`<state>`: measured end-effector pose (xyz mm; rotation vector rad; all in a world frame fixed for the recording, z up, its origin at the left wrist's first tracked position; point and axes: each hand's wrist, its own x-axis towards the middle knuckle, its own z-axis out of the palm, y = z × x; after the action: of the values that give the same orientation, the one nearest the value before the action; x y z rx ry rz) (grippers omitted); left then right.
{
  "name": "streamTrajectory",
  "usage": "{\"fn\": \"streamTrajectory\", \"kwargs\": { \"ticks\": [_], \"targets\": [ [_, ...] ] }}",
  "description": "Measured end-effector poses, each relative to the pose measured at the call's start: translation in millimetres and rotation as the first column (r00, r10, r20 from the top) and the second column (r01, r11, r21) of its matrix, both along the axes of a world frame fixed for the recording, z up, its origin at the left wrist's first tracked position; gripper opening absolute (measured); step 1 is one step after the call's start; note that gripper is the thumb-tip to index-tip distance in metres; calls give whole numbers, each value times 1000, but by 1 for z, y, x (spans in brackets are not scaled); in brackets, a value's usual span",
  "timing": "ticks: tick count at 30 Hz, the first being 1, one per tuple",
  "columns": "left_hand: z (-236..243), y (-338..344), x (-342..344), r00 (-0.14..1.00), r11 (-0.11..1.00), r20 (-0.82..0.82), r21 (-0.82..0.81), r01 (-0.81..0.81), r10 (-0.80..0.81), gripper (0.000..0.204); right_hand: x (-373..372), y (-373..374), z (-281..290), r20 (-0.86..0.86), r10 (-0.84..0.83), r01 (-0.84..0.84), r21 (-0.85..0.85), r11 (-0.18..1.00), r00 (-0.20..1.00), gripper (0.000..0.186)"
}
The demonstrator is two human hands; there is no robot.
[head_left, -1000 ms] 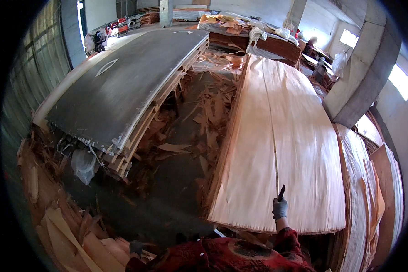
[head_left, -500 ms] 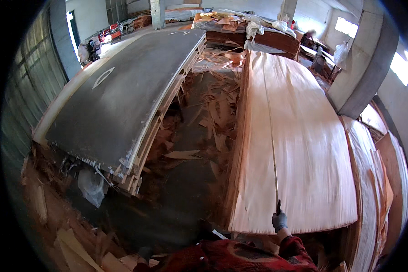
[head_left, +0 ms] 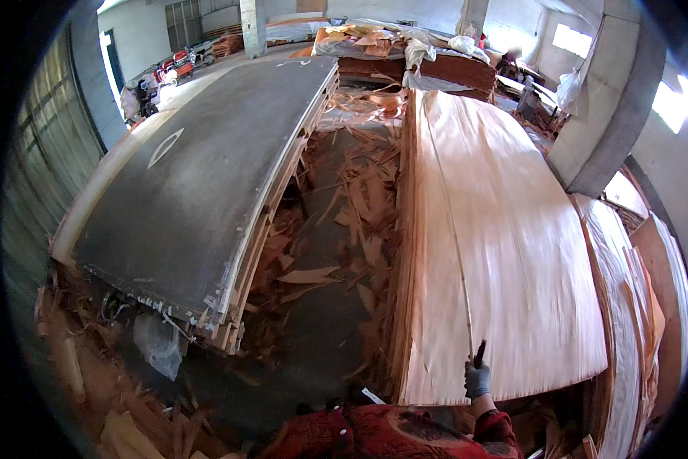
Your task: The person uses a utility knife to trim excess wood veneer from the edges of a large curved surface. They peel away the cut strips and clear debris from the workspace. The person then lifts and repositions a large sheet of veneer to continue the trimming process.
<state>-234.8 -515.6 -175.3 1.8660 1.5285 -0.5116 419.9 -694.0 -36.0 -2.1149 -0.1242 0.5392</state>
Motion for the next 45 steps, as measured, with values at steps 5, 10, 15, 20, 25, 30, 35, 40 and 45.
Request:
{"fn": "streamTrajectory", "kwargs": {
  "ticks": [5, 10, 15, 20, 25, 30, 35, 40, 45],
  "targets": [
    [-7, 32, -18, 999, 1000, 50, 23, 16, -17, 27, -19, 27, 26, 21, 2, -2, -8, 1000, 1000, 27],
    [-5, 62, -46, 995, 999, 98, 50, -14, 9, 26, -33, 44, -5, 339, 363, -198, -434, 879, 868, 30],
    [-9, 59, -86, 998, 998, 45, 24, 51, -52, 25, -57, 22, -24, 379, 171, -30, -350, 936, 910, 26],
    [-18, 54, -112, 996, 996, -5, -36, 87, -87, 24, -115, 12, -27, 191, 402, -197, -640, 743, 896, 26],
    [-30, 59, -113, 997, 997, 26, -35, 72, -71, 23, -114, 12, -24, 300, 217, -54, -469, 881, 929, 31],
    [-37, 68, -102, 995, 999, 90, -10, 52, -51, 21, -111, 30, -24, 180, 378, -192, -623, 758, 908, 30],
    [-42, 68, -107, 990, 1000, 140, 21, -1, -2, 20, -123, 50, 6, 320, 182, -58, -361, 931, 930, 29],
    [-45, 33, -123, 986, 996, 147, 48, -81, 73, 19, -152, 62, 21, 339, 227, -141, -262, 955, 913, 32],
    [-14, 3, -112, 982, 985, 160, 124, -120, 100, 19, -166, 124, 31, 252, 249, -286, 120, 951, 935, 37]
  ]
}}
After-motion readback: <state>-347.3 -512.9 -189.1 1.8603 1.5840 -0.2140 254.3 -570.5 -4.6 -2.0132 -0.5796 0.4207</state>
